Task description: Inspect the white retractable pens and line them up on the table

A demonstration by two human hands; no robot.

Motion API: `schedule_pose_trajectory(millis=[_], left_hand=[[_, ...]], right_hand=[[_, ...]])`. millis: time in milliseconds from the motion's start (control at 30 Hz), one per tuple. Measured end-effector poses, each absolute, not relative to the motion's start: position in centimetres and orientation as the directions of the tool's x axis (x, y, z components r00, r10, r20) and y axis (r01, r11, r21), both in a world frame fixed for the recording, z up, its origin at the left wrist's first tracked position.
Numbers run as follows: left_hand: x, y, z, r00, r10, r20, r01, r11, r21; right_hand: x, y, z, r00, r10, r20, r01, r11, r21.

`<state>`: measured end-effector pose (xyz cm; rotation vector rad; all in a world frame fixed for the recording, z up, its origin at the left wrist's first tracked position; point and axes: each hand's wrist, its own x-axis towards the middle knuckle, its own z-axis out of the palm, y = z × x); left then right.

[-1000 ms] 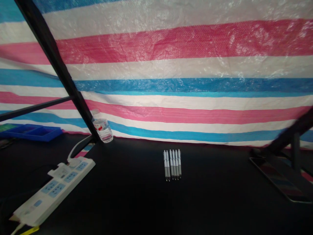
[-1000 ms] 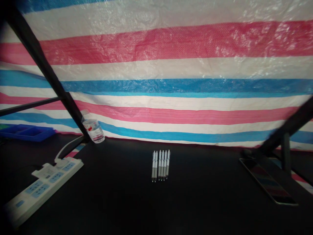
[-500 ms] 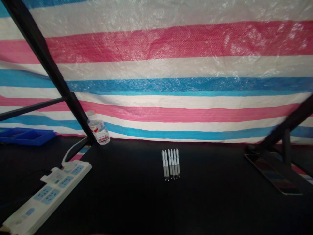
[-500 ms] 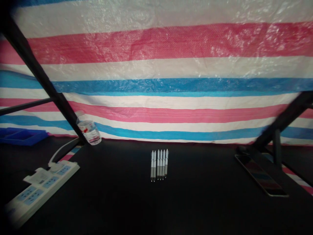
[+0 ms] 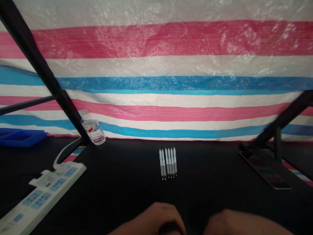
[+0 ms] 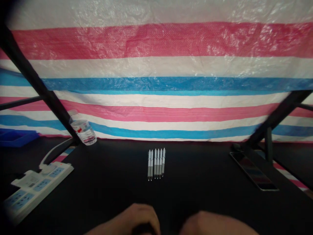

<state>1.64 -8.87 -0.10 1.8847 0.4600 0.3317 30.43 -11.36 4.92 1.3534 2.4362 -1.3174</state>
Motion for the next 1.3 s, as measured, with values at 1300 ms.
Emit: schedule_pose_trajectory(millis=[1300], left_hand=[[2.0,2.8,-5.5,0.630,0.701,0.334,0.401,-0.662,0.633]], right_hand=[[24.6,-0.4,-4.8,-0.451,0.860,0.237,0.775,0.510,-0.374]])
